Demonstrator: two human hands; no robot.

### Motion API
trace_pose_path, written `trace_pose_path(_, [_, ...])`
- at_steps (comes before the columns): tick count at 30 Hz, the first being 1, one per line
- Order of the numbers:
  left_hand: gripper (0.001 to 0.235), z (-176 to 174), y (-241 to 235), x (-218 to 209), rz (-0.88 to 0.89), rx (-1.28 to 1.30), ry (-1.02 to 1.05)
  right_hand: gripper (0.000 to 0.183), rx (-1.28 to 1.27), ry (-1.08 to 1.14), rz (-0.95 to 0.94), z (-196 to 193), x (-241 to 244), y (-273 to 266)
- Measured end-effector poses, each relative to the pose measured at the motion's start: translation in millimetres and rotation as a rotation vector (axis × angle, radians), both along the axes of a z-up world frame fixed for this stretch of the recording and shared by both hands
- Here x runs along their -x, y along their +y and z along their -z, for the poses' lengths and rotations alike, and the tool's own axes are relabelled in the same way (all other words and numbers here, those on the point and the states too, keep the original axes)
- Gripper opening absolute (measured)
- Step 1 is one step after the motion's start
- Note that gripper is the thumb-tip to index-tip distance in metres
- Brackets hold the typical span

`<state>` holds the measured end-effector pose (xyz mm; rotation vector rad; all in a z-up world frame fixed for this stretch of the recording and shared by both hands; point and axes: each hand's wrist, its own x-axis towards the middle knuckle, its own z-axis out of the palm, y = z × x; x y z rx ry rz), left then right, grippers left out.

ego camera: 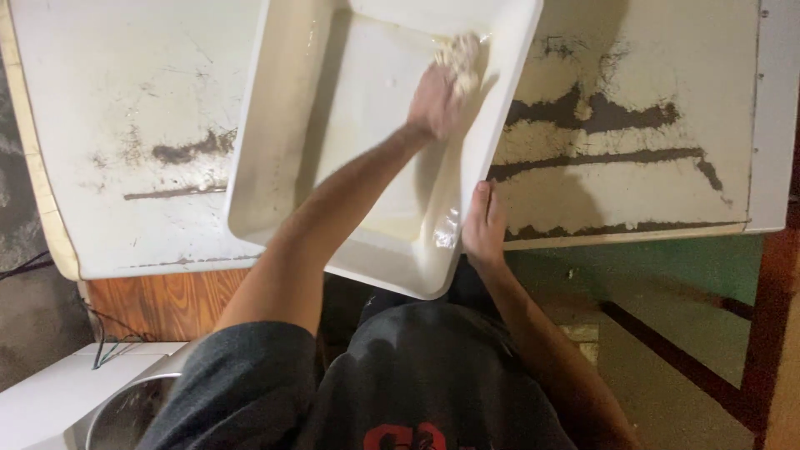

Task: The person wipes the inside of a white plastic container with a piece of dough, then kneads dough in a metal mixing bowl using their hands. The person repeatedly folds and presses the dough within the bowl.

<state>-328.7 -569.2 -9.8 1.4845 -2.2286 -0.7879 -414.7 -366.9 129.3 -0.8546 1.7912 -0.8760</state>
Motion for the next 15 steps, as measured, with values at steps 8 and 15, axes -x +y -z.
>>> trace_pose_path(8, [0.053, -21.0, 164.9, -53.7, 0.541, -0.315, 0.027, 0.058, 0.192, 0.047, -0.193, 48.6, 53.0, -24.2])
trace_pose_path(15, [0.025, -40.1, 101.3, -196.2, 0.886, 0.254, -0.404, 0.071, 0.056, 0.120, -0.301, 41.5, 75.2, -23.2])
